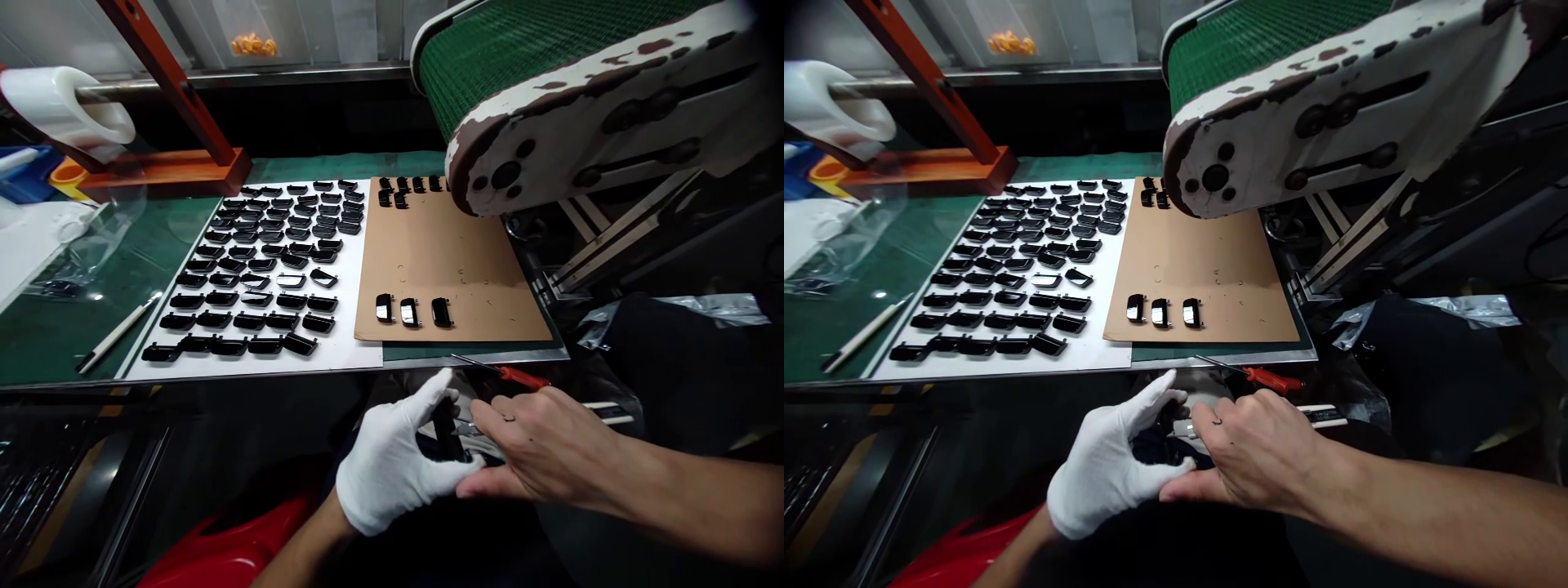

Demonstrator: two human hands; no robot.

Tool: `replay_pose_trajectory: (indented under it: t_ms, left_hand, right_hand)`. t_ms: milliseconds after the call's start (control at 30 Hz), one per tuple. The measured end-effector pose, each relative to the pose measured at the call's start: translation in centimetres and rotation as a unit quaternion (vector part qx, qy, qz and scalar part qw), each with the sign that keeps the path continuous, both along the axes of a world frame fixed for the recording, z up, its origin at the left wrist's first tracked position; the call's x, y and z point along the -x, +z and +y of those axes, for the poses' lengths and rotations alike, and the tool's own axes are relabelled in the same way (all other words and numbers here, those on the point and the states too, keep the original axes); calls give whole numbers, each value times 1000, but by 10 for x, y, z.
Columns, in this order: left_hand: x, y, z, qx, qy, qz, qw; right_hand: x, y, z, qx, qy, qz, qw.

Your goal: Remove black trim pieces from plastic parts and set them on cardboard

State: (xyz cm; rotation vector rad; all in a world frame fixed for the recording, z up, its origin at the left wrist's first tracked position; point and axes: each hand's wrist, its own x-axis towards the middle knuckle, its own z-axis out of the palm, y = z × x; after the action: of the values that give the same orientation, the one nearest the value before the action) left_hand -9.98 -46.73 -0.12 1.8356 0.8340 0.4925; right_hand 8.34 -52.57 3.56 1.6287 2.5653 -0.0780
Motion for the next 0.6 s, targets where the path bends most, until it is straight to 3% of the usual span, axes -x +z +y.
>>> replay_pose_trajectory:
  t_ms: [133, 267, 467, 533, 600]
  left_hand:
    - [1, 1, 1, 43, 0, -4, 999]
    - [4, 2, 5, 47, -8, -24, 999]
    - [11, -6, 11, -70, 22, -30, 997]
    - [14, -8, 12, -116, 26, -18, 993]
    - [16, -8, 13, -158, 20, -15, 987]
  right_hand:
    - [0, -2, 0, 11, -1, 18, 1000]
    - [2, -9, 1, -30, -26, 127, 991]
    - [23, -26, -8, -92, -160, 358, 915]
    - [31, -32, -12, -127, -147, 406, 893]
    - [36, -37, -14, -156, -93, 446, 876]
